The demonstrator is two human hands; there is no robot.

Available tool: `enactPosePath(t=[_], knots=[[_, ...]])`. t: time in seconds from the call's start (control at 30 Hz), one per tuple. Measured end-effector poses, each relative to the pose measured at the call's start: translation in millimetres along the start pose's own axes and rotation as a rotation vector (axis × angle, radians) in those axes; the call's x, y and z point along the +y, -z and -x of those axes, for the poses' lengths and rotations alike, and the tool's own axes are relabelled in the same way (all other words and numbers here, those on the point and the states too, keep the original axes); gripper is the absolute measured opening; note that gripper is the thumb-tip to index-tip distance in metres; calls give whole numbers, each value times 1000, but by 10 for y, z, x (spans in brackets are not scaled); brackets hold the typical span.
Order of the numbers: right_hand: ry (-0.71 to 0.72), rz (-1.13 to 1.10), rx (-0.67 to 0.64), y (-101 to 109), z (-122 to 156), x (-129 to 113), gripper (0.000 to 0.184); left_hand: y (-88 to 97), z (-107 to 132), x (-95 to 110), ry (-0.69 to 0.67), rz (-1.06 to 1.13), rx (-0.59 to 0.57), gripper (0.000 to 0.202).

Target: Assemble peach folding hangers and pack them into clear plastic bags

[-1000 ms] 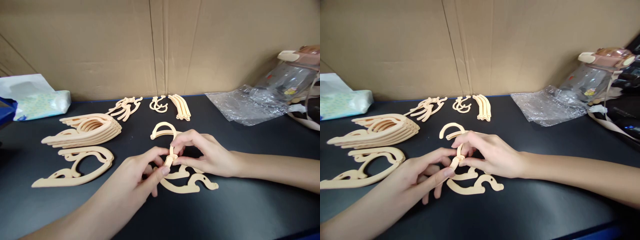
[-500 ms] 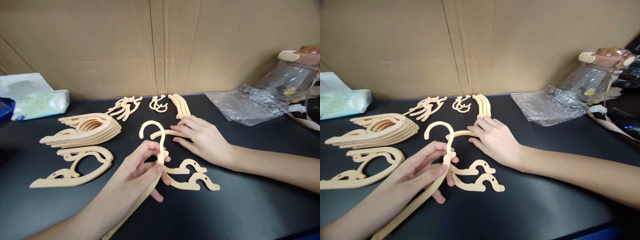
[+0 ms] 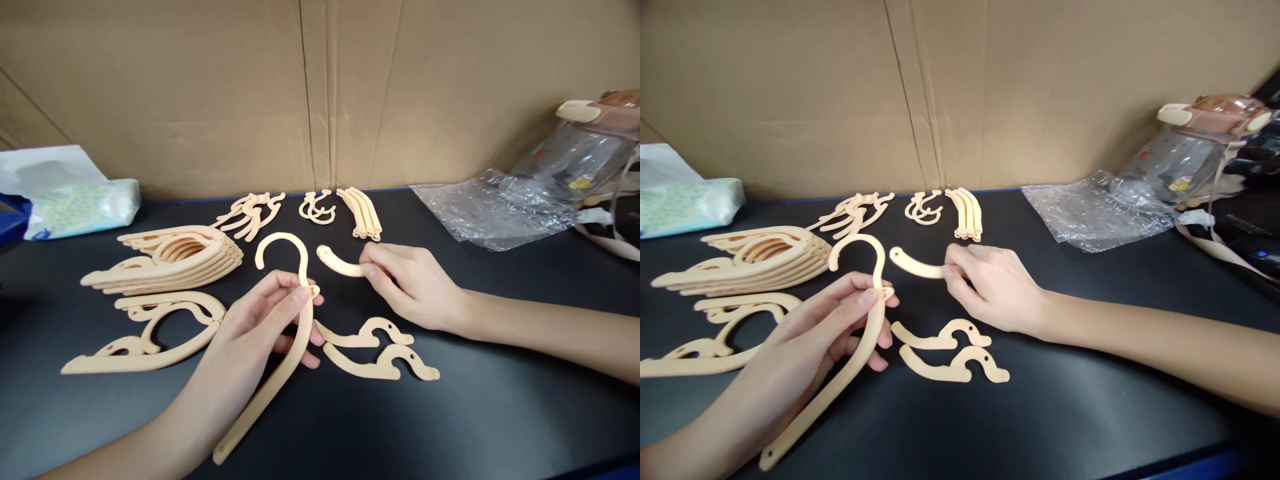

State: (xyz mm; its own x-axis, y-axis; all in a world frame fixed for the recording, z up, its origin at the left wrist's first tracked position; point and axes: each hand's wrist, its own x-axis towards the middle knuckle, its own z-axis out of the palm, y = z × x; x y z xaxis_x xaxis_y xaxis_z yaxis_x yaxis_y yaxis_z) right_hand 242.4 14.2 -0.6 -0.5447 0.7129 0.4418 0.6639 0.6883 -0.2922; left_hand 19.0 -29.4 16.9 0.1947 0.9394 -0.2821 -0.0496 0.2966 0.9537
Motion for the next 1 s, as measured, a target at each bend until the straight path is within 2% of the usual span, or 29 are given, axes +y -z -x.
enactPosePath(t=[0.1, 0.2, 0.37, 0.53, 0.73, 1.0], knots=[[-11, -49, -5, 23, -2, -14, 40, 15, 2, 23, 52, 46, -13, 19], [-22, -39, -32, 18, -10, -10, 45, 35, 11, 50, 120, 98, -70, 21], [16, -4, -88, 4, -17, -3, 42, 59, 11, 73, 190, 96, -190, 23], [49, 3, -63, 7, -15, -4, 39, 52, 0, 73, 196, 36, -208, 21], [60, -19, -18, 6, -5, -1, 37, 51, 13, 91, 208, 46, -232, 26], [65, -38, 4, 21, -9, 4, 37, 84, -23, 83, 238, 114, -278, 19]])
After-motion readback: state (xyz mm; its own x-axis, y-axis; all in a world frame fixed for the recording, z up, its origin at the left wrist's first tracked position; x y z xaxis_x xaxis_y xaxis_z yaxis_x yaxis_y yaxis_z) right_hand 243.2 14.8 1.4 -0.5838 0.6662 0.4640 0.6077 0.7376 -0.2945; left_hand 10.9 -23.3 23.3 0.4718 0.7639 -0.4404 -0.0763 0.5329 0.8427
